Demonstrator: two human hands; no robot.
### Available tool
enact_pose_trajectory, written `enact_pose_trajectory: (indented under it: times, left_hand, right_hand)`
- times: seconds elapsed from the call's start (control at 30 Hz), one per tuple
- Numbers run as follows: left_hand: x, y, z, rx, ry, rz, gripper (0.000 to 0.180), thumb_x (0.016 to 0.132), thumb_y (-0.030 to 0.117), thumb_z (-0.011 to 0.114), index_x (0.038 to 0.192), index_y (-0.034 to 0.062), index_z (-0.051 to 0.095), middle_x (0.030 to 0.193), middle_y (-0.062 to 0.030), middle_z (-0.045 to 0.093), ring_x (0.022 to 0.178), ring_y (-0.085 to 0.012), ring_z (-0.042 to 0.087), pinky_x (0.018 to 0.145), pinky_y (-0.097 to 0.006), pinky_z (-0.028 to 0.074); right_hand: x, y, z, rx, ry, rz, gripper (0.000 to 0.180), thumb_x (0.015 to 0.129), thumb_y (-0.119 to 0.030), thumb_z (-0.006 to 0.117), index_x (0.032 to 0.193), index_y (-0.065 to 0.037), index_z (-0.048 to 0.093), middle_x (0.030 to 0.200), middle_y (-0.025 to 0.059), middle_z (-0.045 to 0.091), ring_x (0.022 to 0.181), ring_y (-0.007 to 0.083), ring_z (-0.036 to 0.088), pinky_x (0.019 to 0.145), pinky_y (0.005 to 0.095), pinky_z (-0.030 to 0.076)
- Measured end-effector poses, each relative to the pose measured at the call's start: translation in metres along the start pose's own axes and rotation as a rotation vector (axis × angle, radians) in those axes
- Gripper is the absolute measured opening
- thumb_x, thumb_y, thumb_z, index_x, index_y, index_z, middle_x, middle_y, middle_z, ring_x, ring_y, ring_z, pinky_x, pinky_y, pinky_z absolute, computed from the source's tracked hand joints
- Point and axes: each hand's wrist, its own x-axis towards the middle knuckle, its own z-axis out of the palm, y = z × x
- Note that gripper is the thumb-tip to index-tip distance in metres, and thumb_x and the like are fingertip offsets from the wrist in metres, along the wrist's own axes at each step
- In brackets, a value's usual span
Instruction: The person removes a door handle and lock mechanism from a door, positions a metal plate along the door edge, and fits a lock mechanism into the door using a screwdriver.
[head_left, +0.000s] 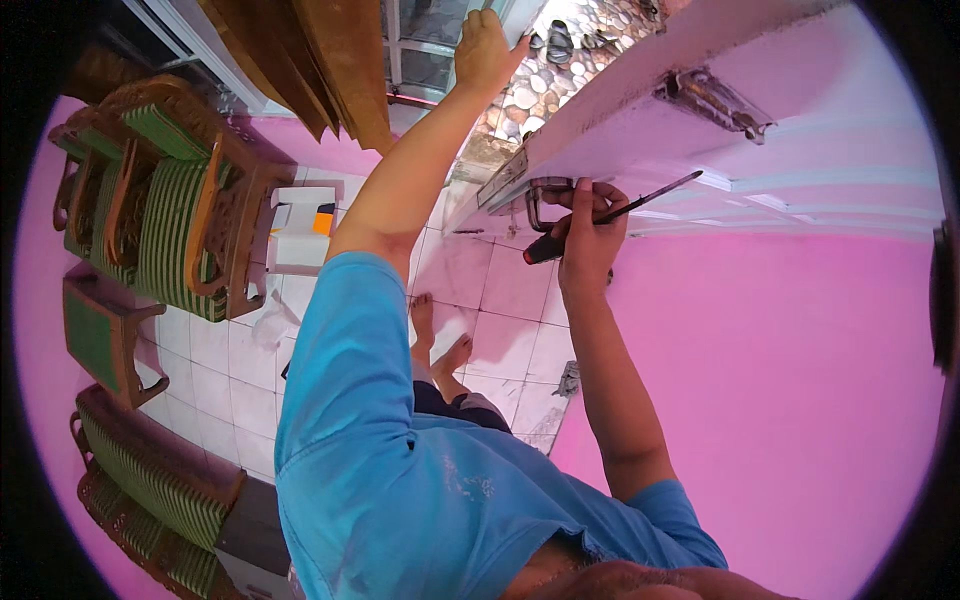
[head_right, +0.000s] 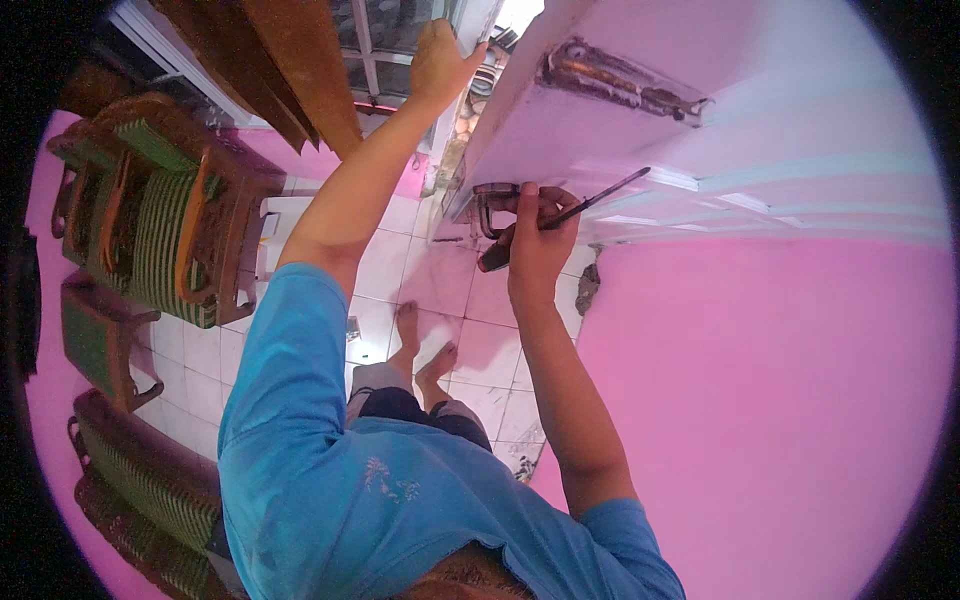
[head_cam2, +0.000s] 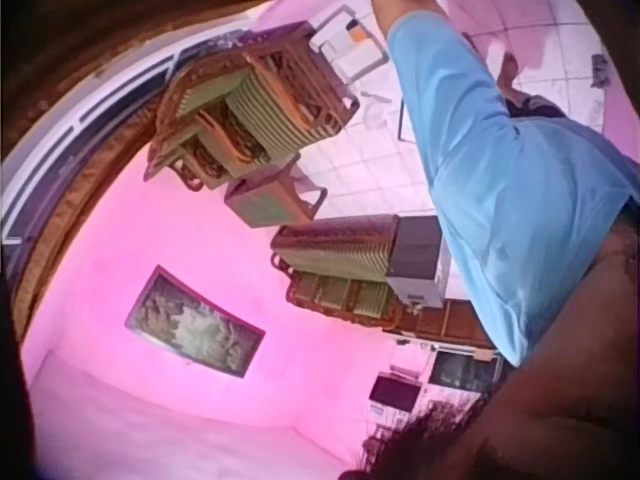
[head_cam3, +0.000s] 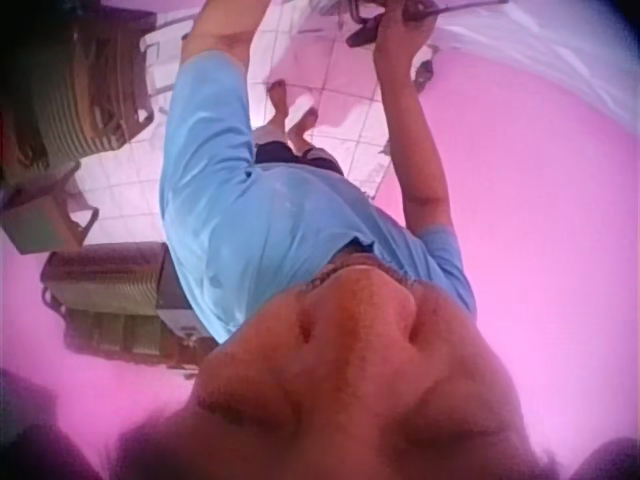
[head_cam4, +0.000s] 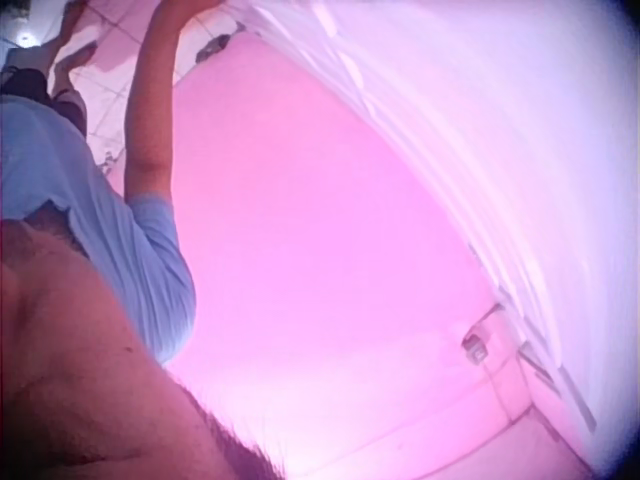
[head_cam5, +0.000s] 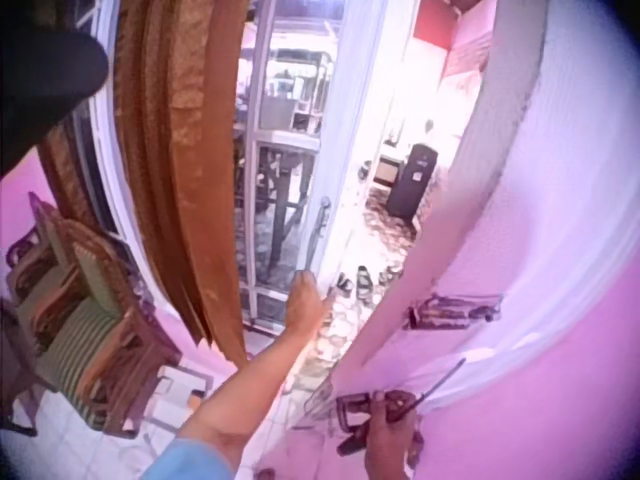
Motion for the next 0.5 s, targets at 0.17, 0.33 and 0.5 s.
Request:
enact_pose_trajectory:
  times: [0.17,0.33,0.5]
  left_hand:
    - [-0.007,0.009,-0.002,0.036,0.017,0.007,0.055,0.080,0.040,0.078,0.102,-0.0021,0.050,0.108,-0.0211,0.055,0.105,-0.0399,0.057,0.086,-0.049,0.052]
    - [-0.012,0.012,-0.002,0.052,-0.007,0.042,0.056,0.080,0.041,0.078,0.102,-0.0021,0.050,0.107,-0.0218,0.055,0.103,-0.0406,0.058,0.085,-0.048,0.052]
    - [-0.015,0.001,0.006,0.103,0.058,0.016,0.062,0.086,0.044,0.071,0.115,-0.0055,0.049,0.115,-0.0257,0.056,0.107,-0.0427,0.058,0.091,-0.048,0.050]
  right_hand:
    - [0.006,0.007,-0.003,-0.051,0.023,-0.061,0.025,0.101,-0.020,0.062,0.106,-0.003,0.045,0.085,0.0137,0.069,0.060,0.0139,0.066,0.043,0.0211,0.042]
    - [0.013,0.010,-0.003,-0.040,0.042,-0.087,0.024,0.100,-0.020,0.063,0.105,-0.003,0.046,0.086,0.0133,0.069,0.066,0.0156,0.069,0.044,0.0220,0.044]
    - [0.024,0.007,0.007,-0.025,0.014,-0.096,0.025,0.099,-0.021,0.064,0.103,-0.002,0.048,0.086,0.0128,0.069,0.070,0.0173,0.070,0.045,0.0229,0.044]
